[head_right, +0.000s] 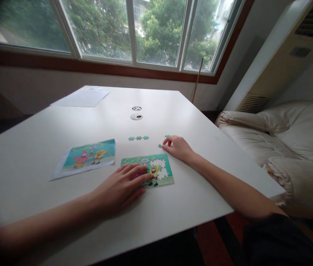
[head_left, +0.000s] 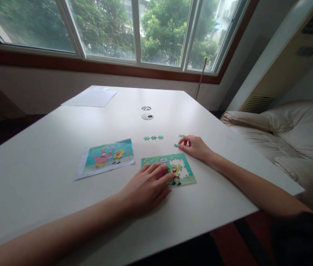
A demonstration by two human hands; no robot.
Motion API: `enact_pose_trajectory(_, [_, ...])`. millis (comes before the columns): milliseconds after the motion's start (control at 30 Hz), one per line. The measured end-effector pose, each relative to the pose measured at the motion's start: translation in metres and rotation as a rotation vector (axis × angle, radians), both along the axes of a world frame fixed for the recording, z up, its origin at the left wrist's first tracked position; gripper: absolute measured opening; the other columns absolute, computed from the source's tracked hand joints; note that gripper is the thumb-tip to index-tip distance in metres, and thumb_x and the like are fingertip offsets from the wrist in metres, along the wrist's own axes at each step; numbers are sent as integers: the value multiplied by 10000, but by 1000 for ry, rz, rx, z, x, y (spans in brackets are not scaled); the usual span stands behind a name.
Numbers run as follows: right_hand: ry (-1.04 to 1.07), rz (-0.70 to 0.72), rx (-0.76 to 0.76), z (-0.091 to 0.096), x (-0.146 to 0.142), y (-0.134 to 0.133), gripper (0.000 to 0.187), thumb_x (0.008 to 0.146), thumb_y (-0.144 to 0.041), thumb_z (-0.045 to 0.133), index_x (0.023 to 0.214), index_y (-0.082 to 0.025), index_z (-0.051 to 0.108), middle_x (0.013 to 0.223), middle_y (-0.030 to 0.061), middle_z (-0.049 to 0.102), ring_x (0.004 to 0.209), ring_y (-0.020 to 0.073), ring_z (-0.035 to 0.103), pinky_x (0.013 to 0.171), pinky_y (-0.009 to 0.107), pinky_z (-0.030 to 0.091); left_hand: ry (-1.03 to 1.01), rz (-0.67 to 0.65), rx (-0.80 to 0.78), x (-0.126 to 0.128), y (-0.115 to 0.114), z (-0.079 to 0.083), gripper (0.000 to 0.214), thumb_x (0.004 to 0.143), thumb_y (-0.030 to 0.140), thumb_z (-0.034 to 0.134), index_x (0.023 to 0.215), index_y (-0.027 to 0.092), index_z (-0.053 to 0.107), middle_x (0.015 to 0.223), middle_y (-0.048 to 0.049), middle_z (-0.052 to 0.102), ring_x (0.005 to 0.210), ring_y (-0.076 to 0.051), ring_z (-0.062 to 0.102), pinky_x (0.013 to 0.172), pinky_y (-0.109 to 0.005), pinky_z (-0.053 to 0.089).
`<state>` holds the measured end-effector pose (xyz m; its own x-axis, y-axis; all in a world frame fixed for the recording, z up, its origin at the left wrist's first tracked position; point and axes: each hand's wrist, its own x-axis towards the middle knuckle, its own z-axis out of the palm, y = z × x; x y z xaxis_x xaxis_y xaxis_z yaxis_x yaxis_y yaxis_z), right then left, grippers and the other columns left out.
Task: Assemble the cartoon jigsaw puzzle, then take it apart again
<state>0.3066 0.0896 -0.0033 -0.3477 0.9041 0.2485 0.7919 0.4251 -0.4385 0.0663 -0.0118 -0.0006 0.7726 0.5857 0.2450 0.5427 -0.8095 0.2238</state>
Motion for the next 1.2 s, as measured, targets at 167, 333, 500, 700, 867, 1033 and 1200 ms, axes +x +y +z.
enact_pose_trajectory(167, [-7,3,-89,3,7,8,197,747,-311,574,834,-166,675,721,17,617,593,102,476,593,218,361,16,14,1,1,-1,0,345,901,290,402,1231,226,481,1183,-103,520,1071,-263,467,915,-451,387])
enact_pose_trajectory(333, [-51,71,-213,7,30,19,230,753,-247,529,897,-159,685,770,26,628,576,90,455,582,213,366,16,13,-14,1,0,0,344,899,287,401,1229,229,480,1192,-98,512,1074,-266,464,916,-451,386])
enact_pose_trajectory(500, [-24,187,-259,10,42,24,270,782,-214,473,952,-154,674,923,61,645,697,112,526,659,227,409,14,14,-16,-1,0,-1,346,900,286,403,1235,236,477,1192,-96,513,1074,-263,465,914,-452,386])
enact_pose_trajectory(700, [-125,87,-260,18,43,16,251,766,-322,548,911,-135,632,795,48,631,679,123,537,644,238,414,10,15,-11,0,0,-1,349,894,279,417,1234,230,480,1191,-101,513,1069,-264,469,908,-455,392])
enact_pose_trajectory(867, [-142,162,-316,19,42,13,245,733,-310,579,906,-149,640,780,36,617,672,121,533,633,231,414,20,21,-6,0,0,-1,348,894,279,419,1234,239,477,1189,-93,513,1072,-262,467,913,-451,392])
enact_pose_trajectory(1033, [-104,229,-356,21,47,16,283,762,-299,529,972,-144,637,804,47,625,695,129,536,644,235,421,20,16,11,-1,0,-2,344,898,285,411,1232,235,474,1191,-93,510,1061,-258,469,910,-447,394])
enact_pose_trajectory(1200, [-114,202,-330,21,48,17,267,784,-315,502,941,-158,650,791,38,622,690,124,529,645,235,413,3,11,16,0,0,-1,341,899,282,413,1230,233,479,1183,-95,516,1059,-251,470,905,-437,399])
